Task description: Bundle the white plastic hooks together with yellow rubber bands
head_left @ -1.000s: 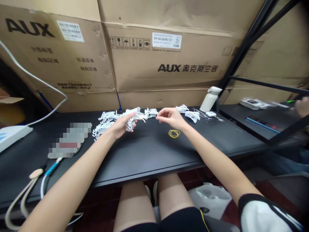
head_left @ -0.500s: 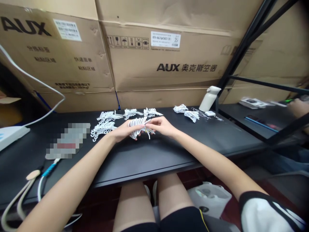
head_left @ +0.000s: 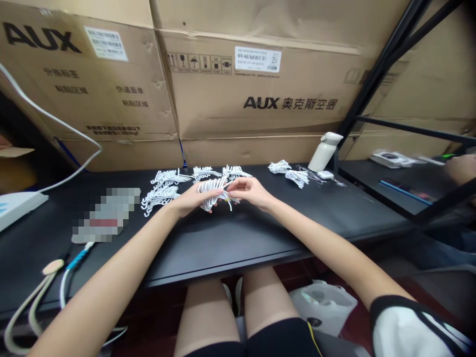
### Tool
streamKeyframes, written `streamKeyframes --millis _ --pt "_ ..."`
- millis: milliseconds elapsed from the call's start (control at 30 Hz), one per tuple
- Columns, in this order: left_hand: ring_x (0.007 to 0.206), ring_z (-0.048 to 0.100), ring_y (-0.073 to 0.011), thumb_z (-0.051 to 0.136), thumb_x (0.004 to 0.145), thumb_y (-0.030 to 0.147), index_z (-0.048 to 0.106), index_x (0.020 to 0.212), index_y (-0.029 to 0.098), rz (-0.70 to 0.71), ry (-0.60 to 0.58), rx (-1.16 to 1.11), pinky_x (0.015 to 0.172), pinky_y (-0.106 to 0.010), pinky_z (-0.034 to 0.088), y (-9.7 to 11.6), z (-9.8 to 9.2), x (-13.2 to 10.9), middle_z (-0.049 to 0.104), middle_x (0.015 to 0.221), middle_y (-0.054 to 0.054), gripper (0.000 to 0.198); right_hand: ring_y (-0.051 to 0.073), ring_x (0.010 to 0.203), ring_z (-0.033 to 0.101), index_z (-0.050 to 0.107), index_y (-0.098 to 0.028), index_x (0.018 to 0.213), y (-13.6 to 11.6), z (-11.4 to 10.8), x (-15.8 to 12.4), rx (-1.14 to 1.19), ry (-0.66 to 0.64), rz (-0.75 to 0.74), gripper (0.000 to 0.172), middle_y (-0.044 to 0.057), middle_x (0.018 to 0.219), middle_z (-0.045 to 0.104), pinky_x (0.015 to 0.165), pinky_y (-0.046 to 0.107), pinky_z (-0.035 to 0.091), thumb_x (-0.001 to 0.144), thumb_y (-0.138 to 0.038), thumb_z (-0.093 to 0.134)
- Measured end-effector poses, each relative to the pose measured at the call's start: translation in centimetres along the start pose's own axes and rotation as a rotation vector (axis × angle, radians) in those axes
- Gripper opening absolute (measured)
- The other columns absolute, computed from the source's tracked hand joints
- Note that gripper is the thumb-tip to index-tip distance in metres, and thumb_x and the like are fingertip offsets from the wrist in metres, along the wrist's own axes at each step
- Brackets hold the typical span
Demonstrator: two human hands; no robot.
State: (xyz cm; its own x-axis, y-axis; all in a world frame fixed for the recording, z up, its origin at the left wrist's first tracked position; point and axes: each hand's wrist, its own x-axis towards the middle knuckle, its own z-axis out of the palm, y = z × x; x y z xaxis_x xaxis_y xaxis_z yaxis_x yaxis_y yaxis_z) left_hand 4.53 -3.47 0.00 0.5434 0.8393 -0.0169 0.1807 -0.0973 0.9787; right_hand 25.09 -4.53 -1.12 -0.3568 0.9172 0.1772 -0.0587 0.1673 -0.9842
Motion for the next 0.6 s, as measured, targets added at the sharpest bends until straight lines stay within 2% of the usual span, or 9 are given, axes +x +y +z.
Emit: streamKeyframes --millis 133,333,600 --pt "0.06 0.056 -0.0139 0.073 0.073 0.046 0.065 0.082 0.013 -0.014 0.022 -0.003 0.048 -0.024 0.05 0.3 0.0 -0.1 0.062 0.066 -0.003 0.035 0.014 0.071 0.065 0.073 -0.014 0.083 -0.5 -0.3 -0.1 -0.099 -0.035 0.006 0.022 0.004 0.079 0.071 0.059 0.025 0.056 0.065 -0.025 0.075" --pt "0.062 0.057 -0.0139 0.073 0.073 0.047 0.065 0.083 0.013 -0.022 0.066 -0.016 0.047 -0.023 0.05 0.2 -0.2 -0.1 0.063 0.07 -0.004 0.036 0.01 0.058 0.062 0.07 -0.012 0.077 -0.7 -1.0 -0.2 -0.171 -0.061 -0.006 0.018 0.003 0.073 0.069 0.056 0.025 0.055 0.066 -0.026 0.074" --pt "0.062 0.057 -0.0146 0.074 0.071 0.047 0.065 0.084 0.014 -0.02 0.099 -0.016 0.047 -0.024 0.05 0.1 -0.3 0.0 0.063 0.071 -0.004 0.036 0.012 0.064 0.063 0.068 -0.013 0.081 -1.0 -2.9 -0.1 -0.311 -0.21 -0.051 0.02 0.003 0.075 0.068 0.058 0.025 0.054 0.067 -0.025 0.075"
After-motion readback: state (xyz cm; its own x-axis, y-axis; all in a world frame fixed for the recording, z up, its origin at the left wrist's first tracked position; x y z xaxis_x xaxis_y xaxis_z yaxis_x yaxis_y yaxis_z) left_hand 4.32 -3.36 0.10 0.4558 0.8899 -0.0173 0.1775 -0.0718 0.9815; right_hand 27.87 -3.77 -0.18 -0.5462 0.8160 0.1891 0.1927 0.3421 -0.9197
